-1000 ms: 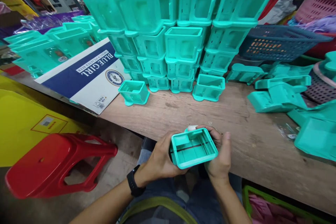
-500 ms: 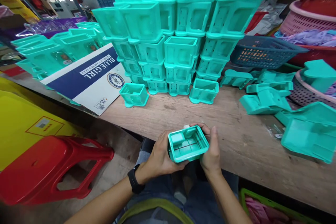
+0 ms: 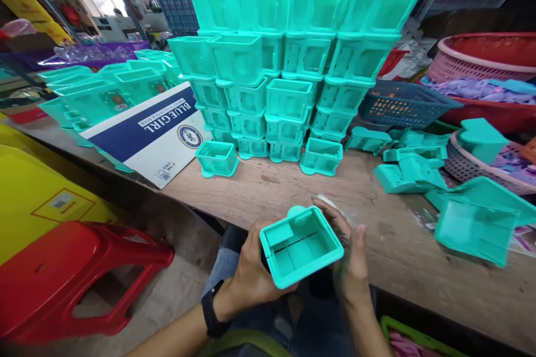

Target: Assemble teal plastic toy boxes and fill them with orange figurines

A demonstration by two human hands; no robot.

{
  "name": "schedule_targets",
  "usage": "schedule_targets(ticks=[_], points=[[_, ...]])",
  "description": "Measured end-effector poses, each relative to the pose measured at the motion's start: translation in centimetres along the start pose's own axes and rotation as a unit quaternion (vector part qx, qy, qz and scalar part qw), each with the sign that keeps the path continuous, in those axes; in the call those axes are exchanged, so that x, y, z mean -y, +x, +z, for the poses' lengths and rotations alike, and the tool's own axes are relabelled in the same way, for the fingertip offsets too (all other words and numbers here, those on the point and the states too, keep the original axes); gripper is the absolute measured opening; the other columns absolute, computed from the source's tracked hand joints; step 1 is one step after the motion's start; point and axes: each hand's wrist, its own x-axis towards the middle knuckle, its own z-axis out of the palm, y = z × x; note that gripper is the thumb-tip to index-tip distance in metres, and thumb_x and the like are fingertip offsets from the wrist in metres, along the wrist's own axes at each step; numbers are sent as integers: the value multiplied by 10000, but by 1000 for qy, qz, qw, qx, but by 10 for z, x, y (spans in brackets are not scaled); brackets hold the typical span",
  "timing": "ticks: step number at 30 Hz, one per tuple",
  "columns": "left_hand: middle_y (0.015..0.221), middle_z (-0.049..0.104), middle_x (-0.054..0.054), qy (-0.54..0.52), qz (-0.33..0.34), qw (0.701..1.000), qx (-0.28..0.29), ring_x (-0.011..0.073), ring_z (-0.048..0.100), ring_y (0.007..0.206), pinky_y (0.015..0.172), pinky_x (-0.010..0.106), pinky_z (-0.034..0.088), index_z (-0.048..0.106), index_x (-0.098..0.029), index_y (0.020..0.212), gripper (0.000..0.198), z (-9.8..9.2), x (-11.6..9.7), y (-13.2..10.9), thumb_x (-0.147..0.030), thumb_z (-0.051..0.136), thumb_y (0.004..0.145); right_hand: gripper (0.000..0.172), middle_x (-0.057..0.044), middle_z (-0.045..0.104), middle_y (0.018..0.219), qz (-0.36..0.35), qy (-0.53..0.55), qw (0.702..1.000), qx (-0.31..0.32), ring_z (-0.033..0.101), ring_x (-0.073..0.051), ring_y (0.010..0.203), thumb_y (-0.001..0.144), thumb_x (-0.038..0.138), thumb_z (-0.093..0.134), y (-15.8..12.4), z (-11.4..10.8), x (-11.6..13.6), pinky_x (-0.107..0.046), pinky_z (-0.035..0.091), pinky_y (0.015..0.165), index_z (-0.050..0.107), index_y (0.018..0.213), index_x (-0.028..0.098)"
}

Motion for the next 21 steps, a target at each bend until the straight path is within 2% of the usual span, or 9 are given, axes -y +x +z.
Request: schedule_targets(ticks=[3, 5, 7, 9, 11, 13, 17, 19, 21], points=[[1248, 673, 114, -37, 18, 999, 28, 355, 684, 1164, 1026, 509, 572, 473, -234, 1376, 856, -5, -8, 10, -285, 919, 647, 852, -146, 800, 1160, -15, 11, 999, 42, 761, -390, 1046, 915, 869, 292, -8, -1, 8, -559, 582, 929, 760, 1206, 219], [1276, 664, 105, -59, 9, 996, 62, 355, 680, 1173, 1044, 500, 567, 485, -241, 1388, 899, -12, -10, 18, -249, 934, 609, 863, -141, 800, 1166, -50, 7, 998, 33, 764, -397, 1036, 908, 887, 266, -12, 3, 13, -570, 588, 908, 764, 1175, 235], [1338, 645, 106, -69, -3, 993, 98, 366, 658, 1218, 1083, 504, 547, 469, -250, 1430, 983, -19, -13, 24, -218, 946, 571, 815, -115, 818, 1097, -73, 10, 997, -3, 771, -392, 1013, 915, 880, 275, -15, 9, 18, -563, 592, 892, 773, 1095, 260], [1380, 633, 112, -84, -39, 988, 121, 368, 648, 1243, 1107, 506, 534, 394, -249, 1507, 1115, -22, -15, 24, -205, 958, 547, 747, -92, 828, 932, -74, 33, 996, -48, 778, -383, 982, 956, 823, 285, -16, 13, 20, -558, 585, 912, 777, 998, 262], [1372, 646, 111, -107, -101, 983, 108, 351, 671, 1209, 1083, 493, 552, 338, -245, 1545, 1191, -21, -19, 22, -226, 978, 540, 666, -73, 799, 766, -78, 57, 990, -107, 784, -369, 932, 1001, 722, 306, -14, 14, 17, -554, 570, 951, 773, 914, 255], [1321, 679, 90, -130, -137, 979, 74, 326, 697, 1154, 1049, 468, 573, 411, -243, 1495, 1122, -17, -22, 21, -265, 998, 539, 622, -67, 772, 696, -86, 52, 985, -141, 783, -358, 892, 1022, 641, 309, -10, 13, 9, -551, 548, 995, 769, 865, 253], [1209, 723, 61, -123, -73, 989, 31, 296, 717, 1072, 1008, 417, 596, 616, -222, 1284, 841, -8, -30, 26, -228, 996, 533, 478, -50, 757, 679, -83, 31, 978, -189, 770, -339, 821, 999, 541, 383, -2, 8, -7, -534, 542, 1003, 742, 827, 275], [1183, 729, 68, -102, -53, 993, 36, 302, 718, 1061, 1009, 423, 600, 632, -209, 1274, 823, -7, -32, 30, -212, 991, 534, 371, -41, 775, 736, -70, 63, 967, -235, 765, -339, 852, 959, 497, 459, 0, 5, -12, -525, 548, 992, 749, 927, 266], [1189, 721, 76, -93, -56, 993, 54, 312, 705, 1097, 1036, 433, 590, 617, -202, 1302, 840, -6, -34, 33, -206, 988, 548, 383, -52, 800, 840, -53, 87, 963, -250, 760, -350, 916, 940, 491, 487, 1, 3, -17, -527, 548, 982, 746, 1066, 239]])
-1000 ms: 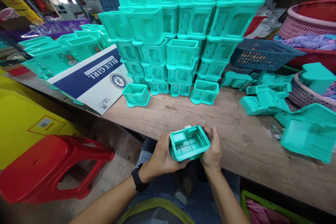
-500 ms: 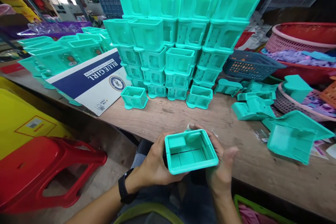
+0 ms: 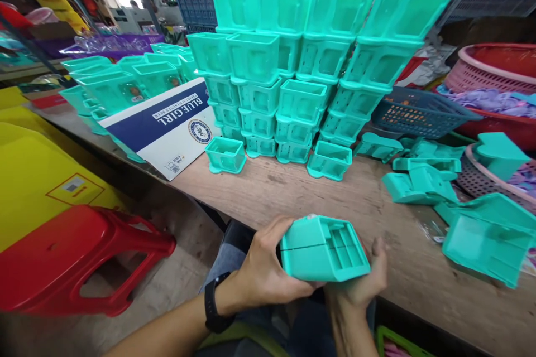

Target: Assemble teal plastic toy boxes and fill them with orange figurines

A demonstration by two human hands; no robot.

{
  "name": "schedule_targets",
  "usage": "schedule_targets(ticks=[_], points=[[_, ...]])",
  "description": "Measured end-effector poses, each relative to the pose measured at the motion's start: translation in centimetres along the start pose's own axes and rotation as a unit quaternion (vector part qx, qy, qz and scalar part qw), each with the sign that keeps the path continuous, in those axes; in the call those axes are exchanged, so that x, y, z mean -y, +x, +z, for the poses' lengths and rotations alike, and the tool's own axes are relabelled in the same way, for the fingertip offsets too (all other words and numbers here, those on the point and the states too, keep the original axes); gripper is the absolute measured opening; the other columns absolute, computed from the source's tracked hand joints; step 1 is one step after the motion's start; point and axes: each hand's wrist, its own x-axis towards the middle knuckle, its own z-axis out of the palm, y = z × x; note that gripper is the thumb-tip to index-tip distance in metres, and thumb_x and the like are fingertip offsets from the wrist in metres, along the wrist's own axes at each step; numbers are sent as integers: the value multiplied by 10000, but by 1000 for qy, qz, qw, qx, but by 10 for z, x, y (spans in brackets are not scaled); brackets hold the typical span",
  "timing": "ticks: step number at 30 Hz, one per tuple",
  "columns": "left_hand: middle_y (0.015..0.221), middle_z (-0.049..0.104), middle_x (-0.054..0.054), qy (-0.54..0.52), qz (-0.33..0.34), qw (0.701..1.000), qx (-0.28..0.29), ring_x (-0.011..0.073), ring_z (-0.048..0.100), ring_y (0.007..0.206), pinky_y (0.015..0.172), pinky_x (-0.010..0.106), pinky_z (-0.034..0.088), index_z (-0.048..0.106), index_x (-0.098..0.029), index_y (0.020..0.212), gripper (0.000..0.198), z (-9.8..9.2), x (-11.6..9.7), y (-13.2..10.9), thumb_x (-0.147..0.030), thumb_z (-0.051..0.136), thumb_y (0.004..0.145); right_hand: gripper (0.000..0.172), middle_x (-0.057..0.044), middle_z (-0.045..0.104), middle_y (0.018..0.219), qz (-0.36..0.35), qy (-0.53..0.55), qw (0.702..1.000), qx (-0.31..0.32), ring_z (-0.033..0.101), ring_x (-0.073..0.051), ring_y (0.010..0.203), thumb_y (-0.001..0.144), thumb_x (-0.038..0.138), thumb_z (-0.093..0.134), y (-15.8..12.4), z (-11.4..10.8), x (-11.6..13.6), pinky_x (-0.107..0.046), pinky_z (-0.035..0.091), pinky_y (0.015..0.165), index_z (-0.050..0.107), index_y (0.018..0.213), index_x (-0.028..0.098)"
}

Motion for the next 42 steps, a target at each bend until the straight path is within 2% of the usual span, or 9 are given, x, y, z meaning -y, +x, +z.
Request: schedule_targets(ticks=[5, 9, 12, 15, 19, 31, 37, 40, 42], points=[[1409, 601, 132, -27, -56, 998, 3, 333, 617, 1291, 1135, 466, 529, 381, -192, 1493, 1085, 6, -2, 2, -258, 968, 582, 481, -58, 806, 948, 57, -2, 995, 83, 756, -347, 890, 943, 610, 444, 4, -6, -19, -534, 578, 834, 721, 1104, 252], [1249, 679, 85, -3, -123, 992, -41, 304, 688, 1144, 1050, 456, 580, 446, -206, 1382, 912, 7, 3, 6, -268, 921, 607, 433, -35, 788, 1001, 106, 7, 993, 59, 737, -313, 968, 901, 626, 541, 13, 1, -16, -520, 562, 907, 703, 1041, 251], [1222, 674, 99, 69, -77, 994, -23, 330, 676, 1151, 1036, 481, 580, 491, -194, 1329, 852, 2, 11, 11, -215, 899, 581, 500, -74, 743, 1251, -43, -99, 991, 83, 654, -308, 1245, 982, 629, 464, 18, 9, 9, -531, 461, 1093, 705, 1161, 230], [1248, 662, 148, 103, -32, 994, 23, 372, 665, 1170, 1021, 518, 584, 491, -157, 1335, 860, -1, 17, 14, -221, 895, 579, 546, -99, 704, 1369, -290, -316, 876, 220, 587, -314, 1352, 1062, 562, 323, 13, 17, 31, -534, 409, 1136, 726, 1232, 236], [1248, 669, 183, 87, -2, 996, 28, 366, 686, 1167, 997, 518, 597, 472, -134, 1355, 657, 2, 20, 16, -277, 732, 769, 545, -121, 752, 1291, -412, -480, 704, 322, 671, -355, 1220, 1078, 508, 312, 0, 27, 33, -542, 477, 1010, 713, 1291, 206], [1209, 698, 129, 73, 9, 997, 1, 340, 714, 1122, 975, 480, 604, 493, -195, 1293, 606, 6, 24, 18, -293, 726, 742, 604, -119, 789, 923, -442, -534, 659, 291, 716, -340, 887, 1099, 401, 206, 2, 41, 34, -490, 488, 842, 747, 928, 194], [1123, 670, 127, 117, -38, 992, 30, 368, 700, 1063, 923, 513, 603, 495, -190, 1232, 640, 6, 16, 14, -270, 796, 673, 460, -115, 779, 1171, -438, -444, 718, 308, 703, -314, 1127, 1091, 406, 349, 3, 29, 39, -482, 488, 973, 755, 1132, 195], [1124, 663, 104, 46, -148, 987, -40, 354, 683, 1074, 942, 506, 588, 483, -217, 1202, 717, 3, 13, 15, -311, 878, 611, 443, -125, 657, 1436, -391, -347, 837, 164, 553, -287, 1394, 1074, 431, 417, 0, 23, 38, -490, 384, 1177, 697, 1315, 185], [1124, 670, 79, -80, -211, 968, -112, 307, 682, 1065, 944, 457, 585, 455, -234, 1194, 729, 3, 11, 14, -348, 887, 619, 490, -92, 607, 1508, -248, -231, 940, 52, 516, -271, 1436, 1041, 523, 466, -3, 21, 30, -487, 365, 1210, 658, 1373, 218]])
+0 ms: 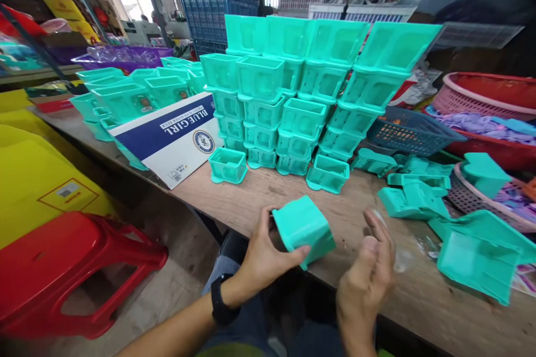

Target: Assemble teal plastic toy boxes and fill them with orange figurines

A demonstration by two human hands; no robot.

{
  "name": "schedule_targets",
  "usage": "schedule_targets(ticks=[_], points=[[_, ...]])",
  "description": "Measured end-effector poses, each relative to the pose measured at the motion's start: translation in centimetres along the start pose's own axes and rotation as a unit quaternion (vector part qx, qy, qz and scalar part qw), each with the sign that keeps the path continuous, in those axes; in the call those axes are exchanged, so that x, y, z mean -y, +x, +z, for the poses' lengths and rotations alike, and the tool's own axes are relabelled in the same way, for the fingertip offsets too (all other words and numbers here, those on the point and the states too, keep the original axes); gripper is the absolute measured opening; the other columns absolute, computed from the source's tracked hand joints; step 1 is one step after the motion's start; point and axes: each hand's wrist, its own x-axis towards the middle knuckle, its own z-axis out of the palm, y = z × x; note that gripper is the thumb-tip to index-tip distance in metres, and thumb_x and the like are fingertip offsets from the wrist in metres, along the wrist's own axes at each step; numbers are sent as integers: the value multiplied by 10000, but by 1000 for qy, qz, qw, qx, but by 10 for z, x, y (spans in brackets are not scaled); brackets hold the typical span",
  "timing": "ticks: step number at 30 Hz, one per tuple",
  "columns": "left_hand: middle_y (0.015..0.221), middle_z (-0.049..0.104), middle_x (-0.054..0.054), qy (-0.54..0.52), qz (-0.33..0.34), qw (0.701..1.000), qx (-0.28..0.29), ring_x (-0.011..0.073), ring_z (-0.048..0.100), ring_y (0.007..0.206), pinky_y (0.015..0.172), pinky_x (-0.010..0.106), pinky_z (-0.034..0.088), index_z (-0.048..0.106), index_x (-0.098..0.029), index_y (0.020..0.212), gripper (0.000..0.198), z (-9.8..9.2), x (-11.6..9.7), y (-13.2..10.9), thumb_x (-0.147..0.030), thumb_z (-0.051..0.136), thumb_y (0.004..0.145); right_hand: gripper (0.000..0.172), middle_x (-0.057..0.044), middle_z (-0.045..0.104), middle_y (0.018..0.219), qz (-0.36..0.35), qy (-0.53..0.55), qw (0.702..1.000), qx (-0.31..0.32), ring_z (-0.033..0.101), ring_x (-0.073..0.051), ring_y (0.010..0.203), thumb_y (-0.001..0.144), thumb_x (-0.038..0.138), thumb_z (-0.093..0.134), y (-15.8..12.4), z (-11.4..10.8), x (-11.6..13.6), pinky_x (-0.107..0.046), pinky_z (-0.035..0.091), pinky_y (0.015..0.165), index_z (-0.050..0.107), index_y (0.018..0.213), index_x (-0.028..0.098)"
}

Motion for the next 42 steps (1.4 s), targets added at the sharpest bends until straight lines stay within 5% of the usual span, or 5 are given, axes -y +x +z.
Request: schedule_targets(ticks=[6, 14, 28, 34, 42], points=[[1167, 678, 68, -155, -42, 987, -3, 258, 680, 1056, 962, 399, 576, 396, -239, 1260, 824, 8, 10, -18, -375, 908, 629, 653, -64, 827, 943, 433, 316, 844, 35, 740, -321, 1104, 764, 828, 635, -14, 19, -12, -508, 530, 1070, 795, 987, 234], [1541, 481, 156, 50, 234, 968, 73, 406, 480, 1460, 1210, 653, 399, 370, -293, 1450, 884, -9, 24, -25, -327, 864, 718, 776, -99, 831, 940, 357, 325, 861, 161, 776, -354, 941, 730, 944, 536, -2, -2, 8, -534, 600, 924, 820, 873, 236], [1299, 613, 103, 116, 237, 964, 25, 333, 650, 1197, 1029, 537, 571, 444, -290, 1342, 745, -11, 21, -29, -340, 858, 724, 855, -120, 827, 998, 340, 208, 893, 212, 773, -356, 998, 884, 888, 333, 1, -11, 8, -510, 594, 934, 807, 1073, 202], [1270, 647, 127, 356, 173, 918, 31, 463, 486, 1379, 1133, 719, 379, 533, -216, 1251, 785, -22, 41, -11, -362, 958, 608, 560, -73, 757, 1311, 78, -60, 972, 215, 677, -316, 1261, 987, 694, 479, 7, -37, -7, -516, 492, 1106, 768, 1214, 271], [1381, 588, 175, 386, 153, 908, 56, 487, 415, 1431, 1151, 725, 314, 455, -209, 1362, 958, -31, 45, -9, -481, 950, 588, 547, -27, 699, 1413, -282, -310, 824, 382, 740, -299, 1125, 1044, 545, 485, 23, -76, 12, -456, 549, 968, 499, 1553, 345]])
